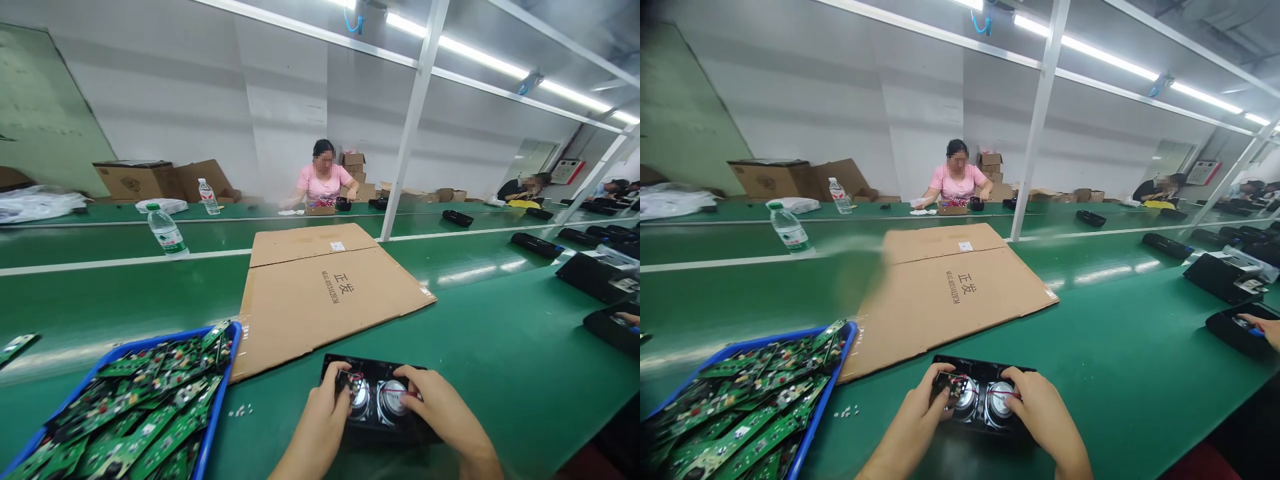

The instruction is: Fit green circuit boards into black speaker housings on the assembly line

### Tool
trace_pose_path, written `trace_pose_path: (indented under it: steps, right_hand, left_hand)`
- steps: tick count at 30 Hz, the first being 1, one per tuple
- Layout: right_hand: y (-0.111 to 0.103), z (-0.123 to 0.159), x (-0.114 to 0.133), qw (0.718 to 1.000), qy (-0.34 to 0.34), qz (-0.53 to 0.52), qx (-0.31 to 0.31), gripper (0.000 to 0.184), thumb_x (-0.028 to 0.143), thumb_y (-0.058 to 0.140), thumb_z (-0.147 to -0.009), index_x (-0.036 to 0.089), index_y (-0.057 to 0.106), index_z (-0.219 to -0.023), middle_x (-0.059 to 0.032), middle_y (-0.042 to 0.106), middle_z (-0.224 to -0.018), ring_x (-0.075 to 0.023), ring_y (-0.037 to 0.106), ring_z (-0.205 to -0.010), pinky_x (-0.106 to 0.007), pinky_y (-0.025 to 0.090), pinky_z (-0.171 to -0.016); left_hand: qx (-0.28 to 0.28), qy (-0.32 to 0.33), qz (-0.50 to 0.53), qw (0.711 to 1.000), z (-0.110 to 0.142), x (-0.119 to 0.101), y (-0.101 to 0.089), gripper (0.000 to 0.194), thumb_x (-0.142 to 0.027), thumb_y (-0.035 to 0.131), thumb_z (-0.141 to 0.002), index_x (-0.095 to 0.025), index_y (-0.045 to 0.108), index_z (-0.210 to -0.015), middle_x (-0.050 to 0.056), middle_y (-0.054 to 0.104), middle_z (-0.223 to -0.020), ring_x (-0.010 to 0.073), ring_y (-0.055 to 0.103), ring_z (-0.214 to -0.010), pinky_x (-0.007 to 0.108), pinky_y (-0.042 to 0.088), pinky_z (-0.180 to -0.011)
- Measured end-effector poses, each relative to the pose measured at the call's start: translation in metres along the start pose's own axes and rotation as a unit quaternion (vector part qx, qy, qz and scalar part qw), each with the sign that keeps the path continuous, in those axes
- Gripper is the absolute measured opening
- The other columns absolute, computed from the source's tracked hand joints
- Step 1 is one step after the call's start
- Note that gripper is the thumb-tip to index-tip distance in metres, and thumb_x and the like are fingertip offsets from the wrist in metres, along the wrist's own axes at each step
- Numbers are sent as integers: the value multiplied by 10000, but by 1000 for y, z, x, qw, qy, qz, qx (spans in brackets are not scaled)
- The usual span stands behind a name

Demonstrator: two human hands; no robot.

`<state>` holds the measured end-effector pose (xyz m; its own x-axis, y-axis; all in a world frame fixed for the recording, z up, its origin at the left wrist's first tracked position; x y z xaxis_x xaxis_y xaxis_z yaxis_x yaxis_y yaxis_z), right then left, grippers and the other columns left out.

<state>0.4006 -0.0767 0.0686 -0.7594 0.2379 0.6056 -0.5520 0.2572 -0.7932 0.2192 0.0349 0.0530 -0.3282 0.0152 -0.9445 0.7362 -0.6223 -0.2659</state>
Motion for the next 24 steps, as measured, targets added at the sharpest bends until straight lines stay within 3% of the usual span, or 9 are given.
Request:
trace_pose_path:
  steps: [3,6,8,12,15,19,24]
  right_hand:
    - [9,1,24,996,-42,-62,47,202,146,610,-866,257,733,-980,4,695,-875,-186,638,-819,-268,481,-748]
    - [20,1,57,985,-108,-102,91,278,90,588,-876,277,754,-995,11,706,-927,-164,652,-842,-253,503,-802]
    - [24,-2,71,982,-140,-99,82,283,72,569,-907,274,767,-931,2,693,-952,-161,651,-899,-246,509,-833]
    - [30,-8,72,984,-133,-110,54,251,54,573,-916,233,745,-877,3,652,-964,-142,641,-898,-219,509,-800]
    - [28,-10,67,988,-98,-117,25,197,86,583,-915,226,712,-864,1,669,-865,-164,640,-819,-266,507,-750]
    - [27,-8,72,991,-91,-98,16,220,163,483,-1006,262,646,-897,-27,671,-920,-160,640,-852,-273,498,-747]
    - [40,-8,77,987,-146,52,-34,192,55,512,-925,196,595,-825,-9,608,-845,-146,607,-735,-249,469,-643]
  left_hand:
    - [29,-22,110,993,-2,6,7,492,-475,575,-797,-204,533,-1205,79,706,-990,249,717,-854,355,599,-782]
    - [21,-38,160,986,-3,6,7,581,-565,659,-724,-220,523,-1171,81,709,-1003,275,737,-892,392,603,-805]
    - [15,-44,175,984,-3,4,6,609,-601,687,-686,-218,525,-1131,84,714,-981,292,740,-908,414,602,-817]
    - [22,-40,174,984,-2,2,8,580,-606,668,-699,-229,500,-1106,71,732,-944,292,748,-872,435,607,-797]
    - [19,-33,154,987,-2,5,9,539,-589,626,-738,-230,487,-1114,73,726,-951,283,744,-855,416,615,-752]
    - [20,-29,117,992,0,3,10,563,-613,567,-754,-201,497,-1131,124,695,-999,287,726,-877,430,618,-776]
    - [32,-24,80,996,1,-1,10,566,-611,543,-757,-192,528,-1137,125,683,-962,292,709,-886,430,614,-786]
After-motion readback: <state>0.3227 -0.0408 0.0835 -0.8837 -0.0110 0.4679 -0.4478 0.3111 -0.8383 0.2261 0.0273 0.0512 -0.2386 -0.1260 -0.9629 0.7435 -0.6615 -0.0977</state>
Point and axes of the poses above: each hand's wrist, its own z-axis away from the middle knuckle, its own y-axis out of the palm, x = y × z, the point moved 9 cm from there along -z, towards the middle knuckle
